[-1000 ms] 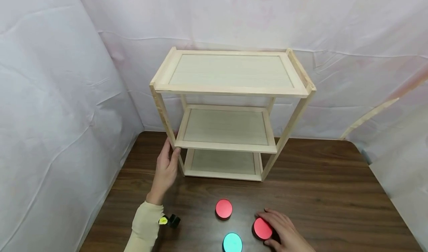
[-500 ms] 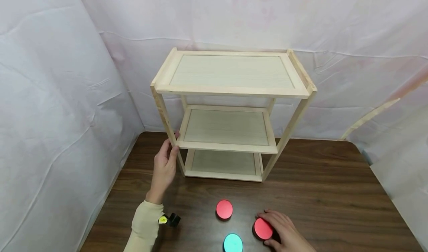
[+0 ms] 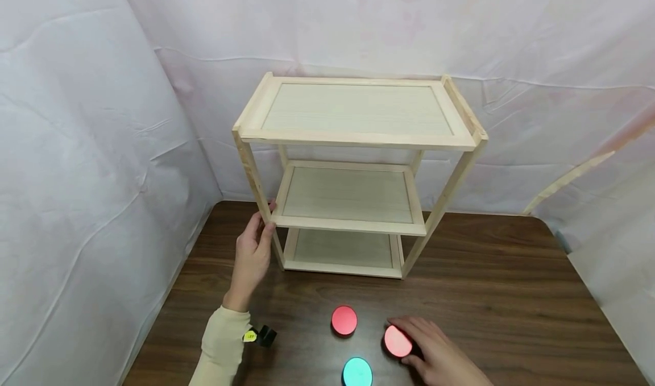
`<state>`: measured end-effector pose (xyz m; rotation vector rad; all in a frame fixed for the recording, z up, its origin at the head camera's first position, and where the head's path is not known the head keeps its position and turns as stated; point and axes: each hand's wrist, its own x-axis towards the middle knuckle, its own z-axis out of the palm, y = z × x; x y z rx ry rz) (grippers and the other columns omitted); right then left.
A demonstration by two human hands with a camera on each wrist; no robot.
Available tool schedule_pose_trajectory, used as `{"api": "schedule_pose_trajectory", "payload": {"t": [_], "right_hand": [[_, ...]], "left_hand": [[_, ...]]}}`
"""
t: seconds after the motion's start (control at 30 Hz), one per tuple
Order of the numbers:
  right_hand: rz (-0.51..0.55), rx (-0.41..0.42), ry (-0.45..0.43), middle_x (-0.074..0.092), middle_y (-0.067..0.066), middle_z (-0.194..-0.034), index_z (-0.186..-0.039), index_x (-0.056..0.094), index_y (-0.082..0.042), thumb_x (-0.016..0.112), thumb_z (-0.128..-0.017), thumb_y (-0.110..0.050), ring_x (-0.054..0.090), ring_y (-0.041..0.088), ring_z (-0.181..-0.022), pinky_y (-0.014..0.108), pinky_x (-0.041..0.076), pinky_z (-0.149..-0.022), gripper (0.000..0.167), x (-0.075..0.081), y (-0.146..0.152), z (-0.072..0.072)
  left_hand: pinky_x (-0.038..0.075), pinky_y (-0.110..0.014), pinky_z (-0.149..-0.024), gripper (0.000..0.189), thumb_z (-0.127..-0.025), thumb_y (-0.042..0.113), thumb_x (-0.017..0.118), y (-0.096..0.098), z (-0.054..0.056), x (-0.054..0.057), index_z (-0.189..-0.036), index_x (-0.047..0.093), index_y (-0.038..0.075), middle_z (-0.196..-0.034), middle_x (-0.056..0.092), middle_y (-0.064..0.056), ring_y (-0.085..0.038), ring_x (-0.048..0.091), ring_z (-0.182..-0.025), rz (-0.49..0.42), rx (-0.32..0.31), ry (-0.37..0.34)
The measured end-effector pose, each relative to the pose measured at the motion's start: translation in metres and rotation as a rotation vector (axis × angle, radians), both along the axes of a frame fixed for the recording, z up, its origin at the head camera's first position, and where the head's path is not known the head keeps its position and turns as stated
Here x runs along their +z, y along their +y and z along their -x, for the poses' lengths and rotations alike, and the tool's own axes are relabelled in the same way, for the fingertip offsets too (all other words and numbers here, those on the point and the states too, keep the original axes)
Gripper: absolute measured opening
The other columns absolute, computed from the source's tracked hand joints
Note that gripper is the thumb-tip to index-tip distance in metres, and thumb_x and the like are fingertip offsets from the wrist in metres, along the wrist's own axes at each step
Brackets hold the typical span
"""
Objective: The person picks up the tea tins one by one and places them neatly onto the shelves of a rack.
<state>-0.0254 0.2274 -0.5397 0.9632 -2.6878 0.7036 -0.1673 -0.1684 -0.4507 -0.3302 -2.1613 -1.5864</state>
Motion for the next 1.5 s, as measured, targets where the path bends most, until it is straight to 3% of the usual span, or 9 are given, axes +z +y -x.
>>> {"api": "schedule_pose_trajectory", "payload": {"t": [0.13, 0.27, 0.47, 0.73, 1.0, 1.13, 1.3, 1.5], "right_hand": [[-0.062, -0.013, -0.019, 0.065, -0.019, -0.131, -0.144, 0.061, -0.024, 0.091, -0.074, -0.012, 0.064, 0.011, -0.116, 0.032, 0.051, -0.100, 0.078, 0.013, -0.005, 0.006], [-0.116, -0.020, -0.069, 0.063, -0.018, -0.129, -0.144, 0.060, -0.026, 0.090, -0.078, -0.012, 0.065, 0.011, -0.113, 0.043, 0.057, -0.094, 0.074, 0.028, -0.013, 0.013], [-0.136, 0.008, -0.091, 0.064, -0.008, -0.130, -0.141, 0.061, -0.020, 0.089, -0.081, -0.015, 0.068, 0.014, -0.113, 0.048, 0.059, -0.091, 0.066, 0.052, -0.030, 0.031], [-0.086, 0.122, 0.020, 0.066, -0.009, -0.129, -0.138, 0.061, -0.020, 0.089, -0.078, -0.011, 0.067, 0.011, -0.116, 0.043, 0.059, -0.094, 0.067, 0.090, -0.050, 0.058], [-0.131, 0.236, 0.092, 0.067, -0.007, -0.131, -0.139, 0.061, -0.018, 0.088, -0.083, -0.017, 0.066, 0.014, -0.119, 0.041, 0.057, -0.098, 0.063, 0.152, -0.075, 0.075], [-0.152, 0.285, 0.116, 0.066, -0.005, -0.134, -0.141, 0.061, -0.017, 0.088, -0.085, -0.019, 0.066, 0.017, -0.122, 0.043, 0.055, -0.102, 0.063, 0.187, -0.084, 0.080], [-0.186, 0.350, 0.129, 0.065, -0.002, -0.140, -0.145, 0.059, -0.015, 0.085, -0.088, -0.017, 0.064, 0.020, -0.128, 0.046, 0.053, -0.108, 0.063, 0.228, -0.096, 0.088], [-0.202, 0.401, 0.200, 0.067, 0.001, -0.139, -0.146, 0.060, -0.013, 0.085, -0.087, -0.014, 0.062, 0.022, -0.129, 0.046, 0.048, -0.114, 0.065, 0.274, -0.108, 0.099]], "left_hand": [[0.041, -0.009, -0.107, 0.041, -0.110, 0.010, 0.055, 0.000, 0.000, -0.001, -0.151, 0.058, 0.013, -0.156, 0.059, -0.004, -0.022, 0.055, -0.142, 0.010, 0.009, 0.001], [0.040, -0.008, -0.107, 0.040, -0.111, 0.012, 0.055, 0.000, 0.000, 0.001, -0.151, 0.057, 0.014, -0.154, 0.061, -0.002, -0.022, 0.056, -0.142, 0.050, 0.026, 0.005], [0.042, -0.008, -0.105, 0.038, -0.109, 0.010, 0.058, -0.002, 0.000, 0.004, -0.147, 0.060, 0.011, -0.151, 0.063, -0.003, -0.024, 0.059, -0.139, 0.052, 0.027, 0.013], [0.042, -0.008, -0.106, 0.039, -0.110, 0.013, 0.057, -0.001, 0.001, 0.005, -0.148, 0.059, 0.009, -0.152, 0.062, -0.006, -0.026, 0.057, -0.141, 0.035, 0.000, -0.013], [0.042, -0.006, -0.101, 0.038, -0.109, 0.014, 0.059, 0.001, -0.002, 0.004, -0.146, 0.063, 0.016, -0.147, 0.067, -0.002, -0.016, 0.061, -0.133, 0.034, 0.075, -0.025], [0.044, -0.008, -0.095, 0.038, -0.108, 0.018, 0.062, 0.002, -0.004, 0.005, -0.145, 0.066, 0.023, -0.144, 0.069, 0.002, -0.010, 0.064, -0.120, 0.030, 0.108, -0.048], [0.045, -0.008, -0.093, 0.038, -0.107, 0.023, 0.063, 0.003, -0.004, 0.006, -0.144, 0.067, 0.028, -0.144, 0.068, 0.004, -0.009, 0.064, -0.121, 0.048, 0.107, -0.070], [0.044, -0.008, -0.093, 0.037, -0.107, 0.020, 0.062, 0.003, -0.008, 0.009, -0.144, 0.067, 0.025, -0.144, 0.068, 0.000, -0.009, 0.064, -0.122, 0.027, 0.108, -0.110]]}}
